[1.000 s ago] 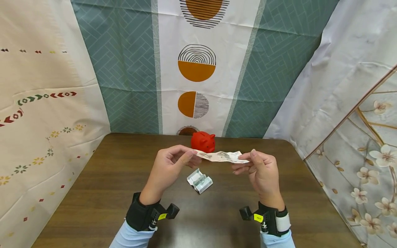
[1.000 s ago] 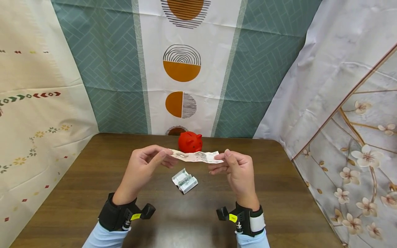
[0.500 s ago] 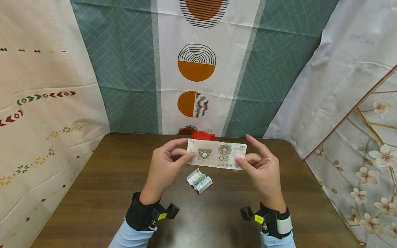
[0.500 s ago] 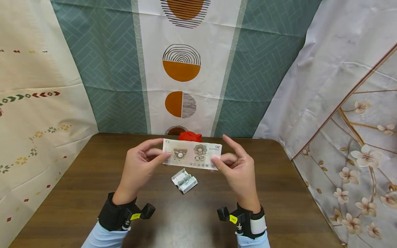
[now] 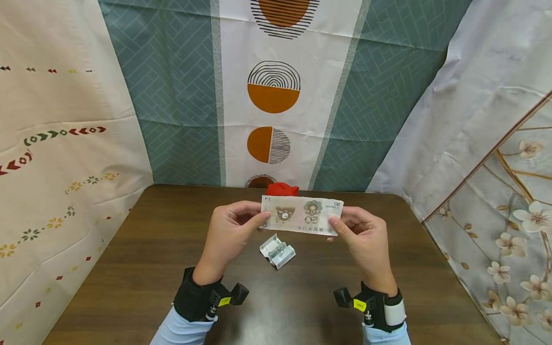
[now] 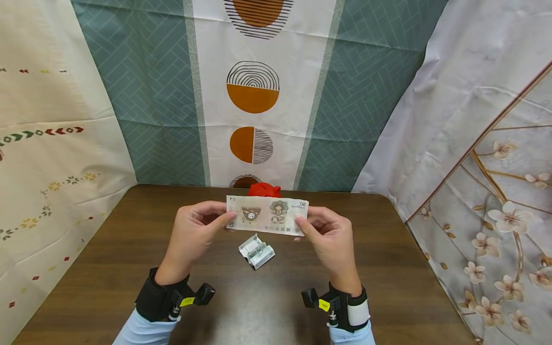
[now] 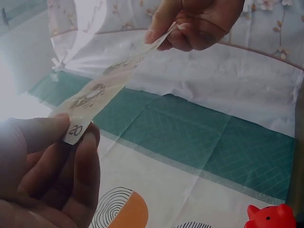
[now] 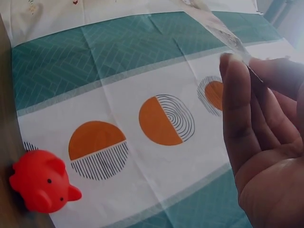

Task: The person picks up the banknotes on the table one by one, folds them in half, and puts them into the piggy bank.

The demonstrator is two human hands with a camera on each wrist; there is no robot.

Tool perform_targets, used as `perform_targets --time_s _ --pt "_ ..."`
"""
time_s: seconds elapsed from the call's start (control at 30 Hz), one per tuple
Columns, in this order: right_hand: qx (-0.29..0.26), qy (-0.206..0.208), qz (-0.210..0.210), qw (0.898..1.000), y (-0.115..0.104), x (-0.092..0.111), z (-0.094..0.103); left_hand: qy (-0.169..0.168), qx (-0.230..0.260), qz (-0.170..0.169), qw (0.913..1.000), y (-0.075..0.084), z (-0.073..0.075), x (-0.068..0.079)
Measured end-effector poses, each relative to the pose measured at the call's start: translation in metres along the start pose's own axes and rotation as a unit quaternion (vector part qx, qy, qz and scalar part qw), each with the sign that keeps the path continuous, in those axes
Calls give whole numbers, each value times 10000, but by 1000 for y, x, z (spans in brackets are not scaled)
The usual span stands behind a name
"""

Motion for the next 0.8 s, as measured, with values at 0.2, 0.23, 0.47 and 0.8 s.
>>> perform_targets --time_s 0.2,0.23,0.47,0.8 --pt "-71 10 230 9997 -2 0 1 215 -25 -275 9994 22 6 -1" --pt "-121 -23 268 9996 -2 0 1 182 -6 -222 9996 23 6 -1" --pt "-902 -421 399 9942 3 1 0 -288 822 80 9962 16 0 0" --pt "-1447 -681 875 9832 2 2 4 -136 486 -433 9978 26 2 1"
Point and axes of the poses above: each hand's wrist, its own x-axis away from the middle knuckle, its own z-axis out of the back of the hand, y = z × x, the point moved 7 cm from there along -x, towards the middle knuckle, and after that the axes turned 10 degrees about -x, right-handed, at the moved point
